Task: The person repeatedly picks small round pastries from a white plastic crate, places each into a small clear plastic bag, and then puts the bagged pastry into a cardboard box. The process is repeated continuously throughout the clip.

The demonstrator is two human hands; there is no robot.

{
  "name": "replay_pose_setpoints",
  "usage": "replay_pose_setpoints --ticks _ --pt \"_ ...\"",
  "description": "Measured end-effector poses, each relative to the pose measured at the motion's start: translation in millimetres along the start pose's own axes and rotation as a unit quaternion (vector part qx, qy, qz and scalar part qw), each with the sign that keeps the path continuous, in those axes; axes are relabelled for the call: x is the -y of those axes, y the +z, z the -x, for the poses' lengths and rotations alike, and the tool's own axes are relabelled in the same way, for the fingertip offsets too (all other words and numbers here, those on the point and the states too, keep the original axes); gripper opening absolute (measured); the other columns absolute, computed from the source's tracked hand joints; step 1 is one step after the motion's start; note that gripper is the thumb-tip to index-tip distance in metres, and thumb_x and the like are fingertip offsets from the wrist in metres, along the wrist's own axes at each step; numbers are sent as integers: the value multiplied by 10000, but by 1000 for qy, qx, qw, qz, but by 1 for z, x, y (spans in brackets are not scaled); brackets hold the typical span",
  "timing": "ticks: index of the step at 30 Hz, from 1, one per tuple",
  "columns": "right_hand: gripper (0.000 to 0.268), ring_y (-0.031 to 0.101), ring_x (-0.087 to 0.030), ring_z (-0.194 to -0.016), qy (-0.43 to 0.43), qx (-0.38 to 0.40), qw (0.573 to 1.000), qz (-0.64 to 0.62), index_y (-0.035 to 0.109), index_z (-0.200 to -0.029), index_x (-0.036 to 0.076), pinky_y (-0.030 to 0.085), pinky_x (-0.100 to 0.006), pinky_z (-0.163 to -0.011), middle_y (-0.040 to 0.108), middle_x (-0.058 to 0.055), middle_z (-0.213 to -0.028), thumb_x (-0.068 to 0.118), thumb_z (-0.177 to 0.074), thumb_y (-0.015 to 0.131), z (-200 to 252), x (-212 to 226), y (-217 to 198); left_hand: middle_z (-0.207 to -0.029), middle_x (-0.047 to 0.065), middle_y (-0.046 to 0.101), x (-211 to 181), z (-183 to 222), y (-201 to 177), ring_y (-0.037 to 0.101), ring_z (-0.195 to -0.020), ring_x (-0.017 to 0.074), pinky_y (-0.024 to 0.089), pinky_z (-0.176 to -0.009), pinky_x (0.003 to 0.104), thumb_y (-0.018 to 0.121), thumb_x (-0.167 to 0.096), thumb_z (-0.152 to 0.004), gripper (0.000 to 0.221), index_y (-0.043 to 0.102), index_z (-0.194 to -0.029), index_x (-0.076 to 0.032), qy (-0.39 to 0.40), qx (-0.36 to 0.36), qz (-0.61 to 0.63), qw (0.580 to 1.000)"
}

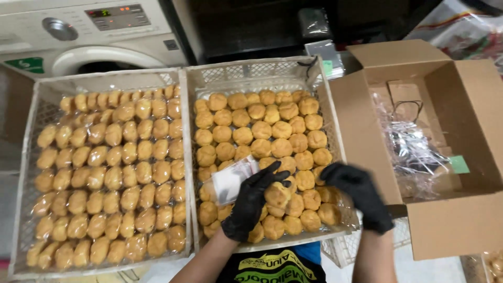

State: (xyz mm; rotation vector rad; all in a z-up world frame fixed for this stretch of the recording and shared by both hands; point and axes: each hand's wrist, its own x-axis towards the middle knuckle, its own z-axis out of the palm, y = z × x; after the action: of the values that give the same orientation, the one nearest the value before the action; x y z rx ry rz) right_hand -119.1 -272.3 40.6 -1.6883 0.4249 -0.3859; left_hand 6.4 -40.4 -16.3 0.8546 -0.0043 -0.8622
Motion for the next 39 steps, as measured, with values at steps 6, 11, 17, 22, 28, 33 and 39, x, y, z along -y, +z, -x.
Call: replay_pose_setpoints --ticks 6,11,17,22,28,33,39 --pt "391 728 -207 -798 94 58 983 -149 676 -914 -52 604 -363 -784 757 -147 -824 -105 -636 945 18 -36 65 -1147 214 767 16 2 -8 742 -1024 252 617 -921 407 657 -94 -979 352 713 -1319 -16 15 -13 -26 999" --pt "431 730 -183 -787 73 35 983 -165 718 -1125 -50 627 -385 -763 766 -135 -855 -139 -724 848 19 -19 66 -959 134 757 -36 27 32 701 -852 187 588 -870 334 699 -51 -958 186 755 -1115 32 29 14 4 999" --pt "175 684 -249 -1001 52 84 970 -222 811 -943 -91 566 -437 -872 750 -203 -1071 14 -843 713 25 -86 61 -836 115 714 4 28 -7 658 -768 176 541 -757 294 798 11 -808 172 714 -956 35 29 46 -32 998" --pt "118 678 -266 -827 63 96 966 -232 789 -875 -99 566 -426 -727 727 -216 -942 -30 -783 762 23 -53 62 -724 98 675 33 24 -40 618 -692 166 499 -656 258 886 68 -673 253 678 -813 38 33 75 -65 995" --pt "121 667 -294 -528 74 141 957 -243 751 -758 -113 566 -407 -477 687 -237 -722 -107 -680 844 21 -11 46 -1286 139 624 -14 37 3 665 -1120 275 645 -838 357 866 97 -698 596 646 -1244 4 17 129 -96 987" --pt "319 516 -143 -646 170 190 966 -47 624 -595 20 431 -298 -610 474 -28 -717 -26 -841 821 13 21 25 -1452 130 627 -17 21 -48 677 -1264 294 648 -773 357 525 -6 -1024 526 512 -1507 -213 340 82 -666 659" --pt "190 746 -227 -721 100 249 943 195 860 -893 7 599 -407 -726 833 -156 -731 141 -875 726 -52 72 57 -1103 135 669 -19 10 -67 593 -926 348 485 -720 450 598 -125 -930 444 635 -1372 -132 323 -146 -853 383"
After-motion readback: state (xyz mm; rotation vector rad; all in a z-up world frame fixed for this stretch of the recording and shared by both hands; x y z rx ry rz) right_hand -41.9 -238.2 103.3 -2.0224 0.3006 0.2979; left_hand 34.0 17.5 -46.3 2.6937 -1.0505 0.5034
